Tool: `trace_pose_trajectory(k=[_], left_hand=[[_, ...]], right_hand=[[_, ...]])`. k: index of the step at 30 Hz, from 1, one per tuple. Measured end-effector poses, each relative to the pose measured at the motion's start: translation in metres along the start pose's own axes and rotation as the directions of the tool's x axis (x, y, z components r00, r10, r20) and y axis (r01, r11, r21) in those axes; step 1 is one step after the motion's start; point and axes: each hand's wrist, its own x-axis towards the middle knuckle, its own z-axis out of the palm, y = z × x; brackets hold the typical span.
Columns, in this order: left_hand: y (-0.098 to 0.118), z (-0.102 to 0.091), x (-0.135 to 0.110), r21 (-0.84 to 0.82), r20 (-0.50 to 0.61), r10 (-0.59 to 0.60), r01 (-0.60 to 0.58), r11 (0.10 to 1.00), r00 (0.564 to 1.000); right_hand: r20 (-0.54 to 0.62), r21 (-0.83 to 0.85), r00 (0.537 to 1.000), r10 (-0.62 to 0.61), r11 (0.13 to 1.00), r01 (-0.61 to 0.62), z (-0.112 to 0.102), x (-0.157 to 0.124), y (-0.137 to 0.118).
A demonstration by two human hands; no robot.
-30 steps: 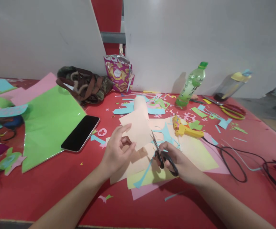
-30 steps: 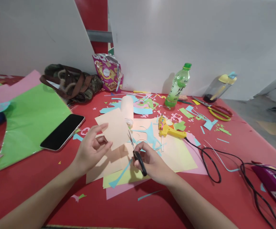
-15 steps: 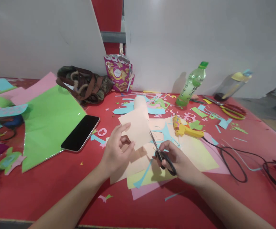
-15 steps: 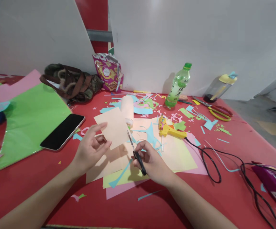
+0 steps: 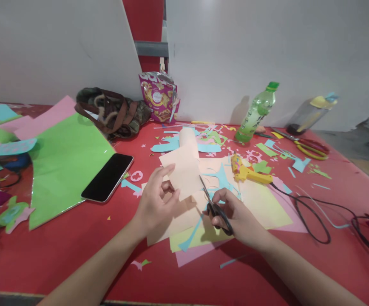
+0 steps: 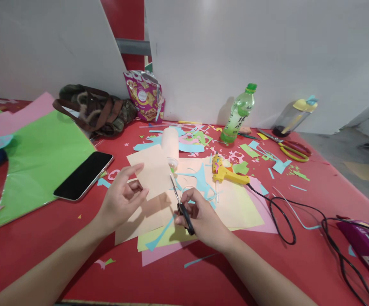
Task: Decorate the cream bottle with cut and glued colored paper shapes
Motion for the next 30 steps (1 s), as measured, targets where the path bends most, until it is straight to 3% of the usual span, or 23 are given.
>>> trace_pose_trajectory(k=[7,15,21,30], left_hand=[[-0.001,0.000,0.000,0.018,-0.016,0.002,-0.002,1.000,1.000],[0.000,-0.001,0.000,0.036,-0.030,0.010,-0.009,0.999,0.999],[-0.001,-0.002,-0.001,0.092,-0.006,0.023,-0.022,0.996,1.000],[-0.001,-0.002,-0.001,0.092,-0.014,0.042,-0.041,0.995,0.999]], right_hand=[[-0.072,0.003,0.997,0.032,0.999,-0.032,0.001,0.002,0.003],[-0.074,-0.007,0.992,0.103,0.995,-0.104,-0.005,0.003,0.003],[-0.163,0.013,0.969,0.184,0.983,-0.184,-0.005,0.005,0.002],[-0.182,-0.109,0.967,0.179,0.974,-0.201,-0.005,0.004,-0.007]])
